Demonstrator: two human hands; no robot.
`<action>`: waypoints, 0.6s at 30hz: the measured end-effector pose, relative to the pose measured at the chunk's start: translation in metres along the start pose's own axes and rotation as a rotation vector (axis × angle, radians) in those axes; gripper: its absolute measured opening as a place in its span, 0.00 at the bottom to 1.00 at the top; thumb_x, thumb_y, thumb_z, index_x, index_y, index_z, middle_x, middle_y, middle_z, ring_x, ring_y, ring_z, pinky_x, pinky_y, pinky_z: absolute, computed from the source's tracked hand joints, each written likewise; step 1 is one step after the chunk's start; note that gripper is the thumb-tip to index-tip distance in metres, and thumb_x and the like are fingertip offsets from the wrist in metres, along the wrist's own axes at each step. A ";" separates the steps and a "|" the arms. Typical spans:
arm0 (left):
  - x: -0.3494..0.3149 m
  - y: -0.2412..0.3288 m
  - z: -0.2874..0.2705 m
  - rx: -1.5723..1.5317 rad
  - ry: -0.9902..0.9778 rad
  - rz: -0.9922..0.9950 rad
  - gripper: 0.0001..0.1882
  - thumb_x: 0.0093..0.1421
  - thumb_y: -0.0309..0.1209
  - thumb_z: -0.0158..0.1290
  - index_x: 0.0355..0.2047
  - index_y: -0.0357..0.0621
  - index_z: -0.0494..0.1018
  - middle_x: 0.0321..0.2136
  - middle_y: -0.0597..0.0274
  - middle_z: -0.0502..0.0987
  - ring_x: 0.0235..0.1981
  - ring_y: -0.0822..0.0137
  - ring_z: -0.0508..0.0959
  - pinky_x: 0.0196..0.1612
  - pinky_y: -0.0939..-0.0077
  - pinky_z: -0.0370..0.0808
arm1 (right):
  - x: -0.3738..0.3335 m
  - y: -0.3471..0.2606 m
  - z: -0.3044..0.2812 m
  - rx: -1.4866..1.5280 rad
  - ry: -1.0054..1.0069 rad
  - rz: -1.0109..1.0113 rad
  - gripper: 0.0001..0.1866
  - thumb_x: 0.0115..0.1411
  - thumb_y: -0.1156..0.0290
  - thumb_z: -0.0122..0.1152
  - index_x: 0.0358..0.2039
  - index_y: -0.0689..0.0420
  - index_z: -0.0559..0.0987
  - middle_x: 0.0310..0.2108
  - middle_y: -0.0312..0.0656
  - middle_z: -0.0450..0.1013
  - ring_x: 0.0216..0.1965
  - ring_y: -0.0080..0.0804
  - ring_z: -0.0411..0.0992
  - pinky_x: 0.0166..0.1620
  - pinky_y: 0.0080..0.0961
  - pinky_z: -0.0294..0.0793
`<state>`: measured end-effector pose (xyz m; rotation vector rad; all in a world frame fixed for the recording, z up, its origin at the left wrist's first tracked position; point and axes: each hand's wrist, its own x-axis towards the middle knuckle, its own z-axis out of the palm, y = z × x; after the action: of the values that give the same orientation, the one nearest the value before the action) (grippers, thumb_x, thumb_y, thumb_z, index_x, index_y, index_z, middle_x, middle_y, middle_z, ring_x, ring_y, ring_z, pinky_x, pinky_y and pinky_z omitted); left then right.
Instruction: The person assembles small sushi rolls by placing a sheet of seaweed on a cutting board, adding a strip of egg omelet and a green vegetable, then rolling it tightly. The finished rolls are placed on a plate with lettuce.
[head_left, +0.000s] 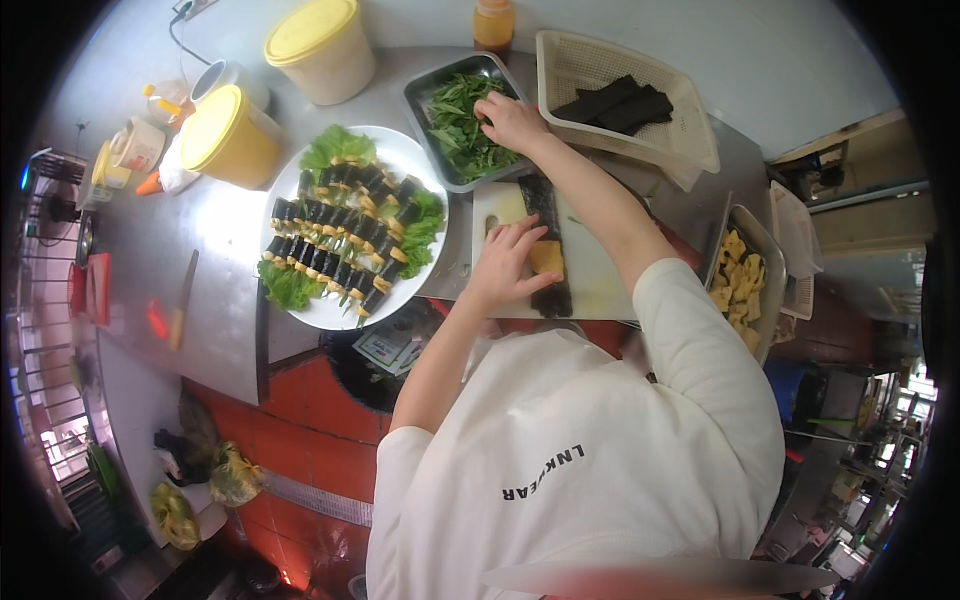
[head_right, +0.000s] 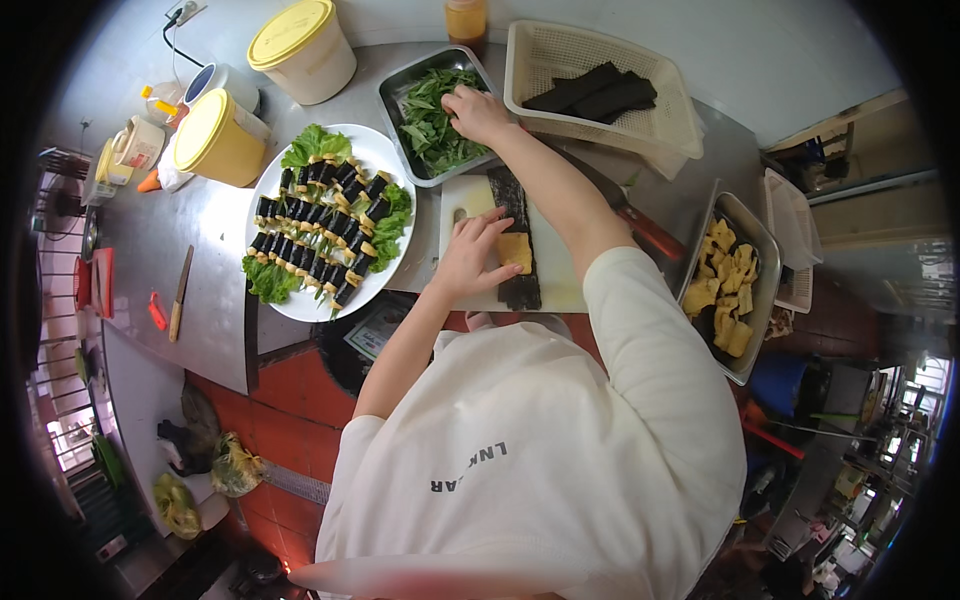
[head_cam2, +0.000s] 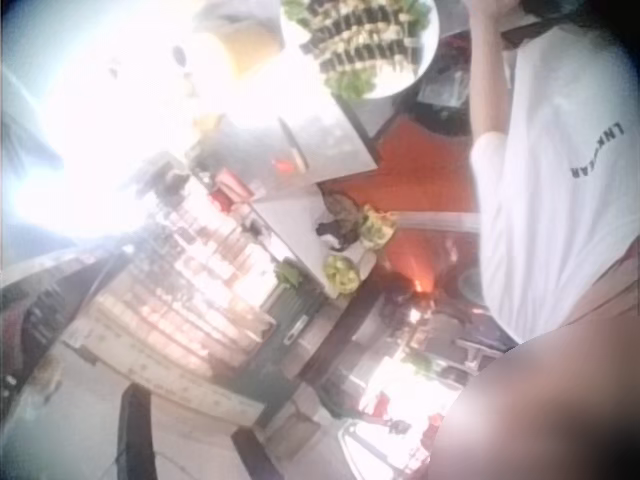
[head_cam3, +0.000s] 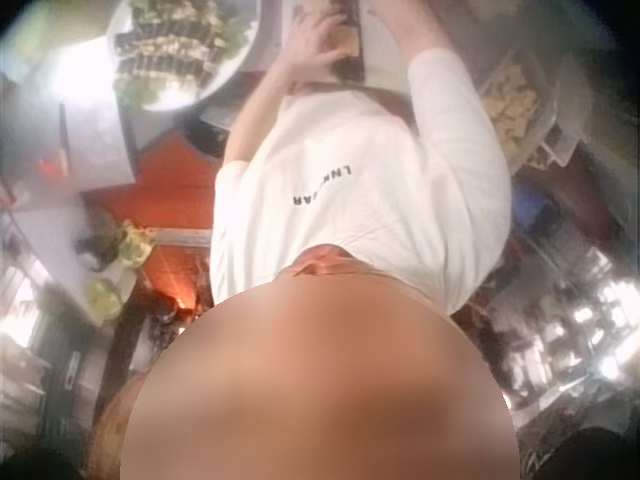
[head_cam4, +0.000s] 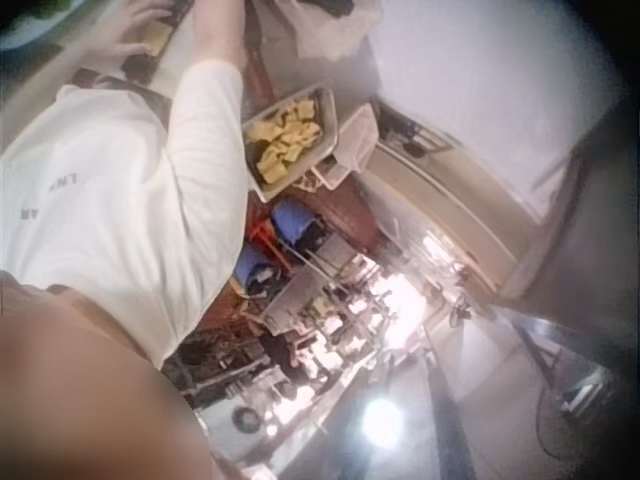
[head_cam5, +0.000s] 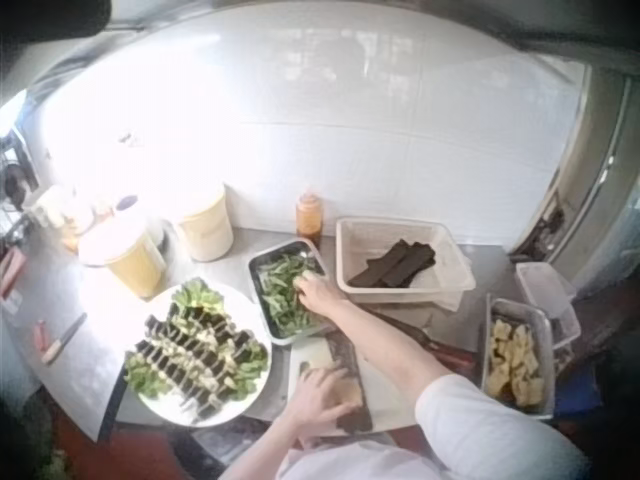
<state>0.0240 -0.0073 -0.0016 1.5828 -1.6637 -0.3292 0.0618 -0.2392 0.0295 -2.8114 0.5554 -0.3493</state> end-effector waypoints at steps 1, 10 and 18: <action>0.000 0.000 0.000 -0.001 0.003 0.002 0.36 0.51 0.52 0.57 0.53 0.40 0.68 0.55 0.50 0.66 0.53 0.49 0.67 0.59 0.56 0.58 | 0.001 -0.001 -0.001 -0.011 0.013 -0.027 0.07 0.54 0.67 0.59 0.35 0.49 0.77 0.42 0.39 0.69 0.44 0.42 0.72 0.46 0.40 0.72; -0.001 0.001 0.000 -0.009 -0.014 -0.031 0.34 0.51 0.50 0.58 0.52 0.40 0.68 0.54 0.49 0.67 0.53 0.49 0.67 0.58 0.57 0.60 | 0.012 0.014 0.024 0.069 -0.032 0.047 0.06 0.55 0.67 0.57 0.33 0.51 0.78 0.38 0.39 0.71 0.41 0.40 0.73 0.46 0.41 0.71; 0.001 0.001 0.001 0.044 -0.029 -0.026 0.33 0.51 0.50 0.57 0.49 0.37 0.69 0.52 0.50 0.68 0.52 0.50 0.68 0.57 0.59 0.60 | 0.011 0.019 0.030 -0.179 0.029 -0.176 0.06 0.55 0.67 0.55 0.31 0.52 0.78 0.34 0.37 0.71 0.38 0.37 0.74 0.44 0.38 0.67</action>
<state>0.0227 -0.0083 -0.0011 1.6401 -1.6841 -0.3321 0.0733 -0.2549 -0.0019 -3.0421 0.3612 -0.3923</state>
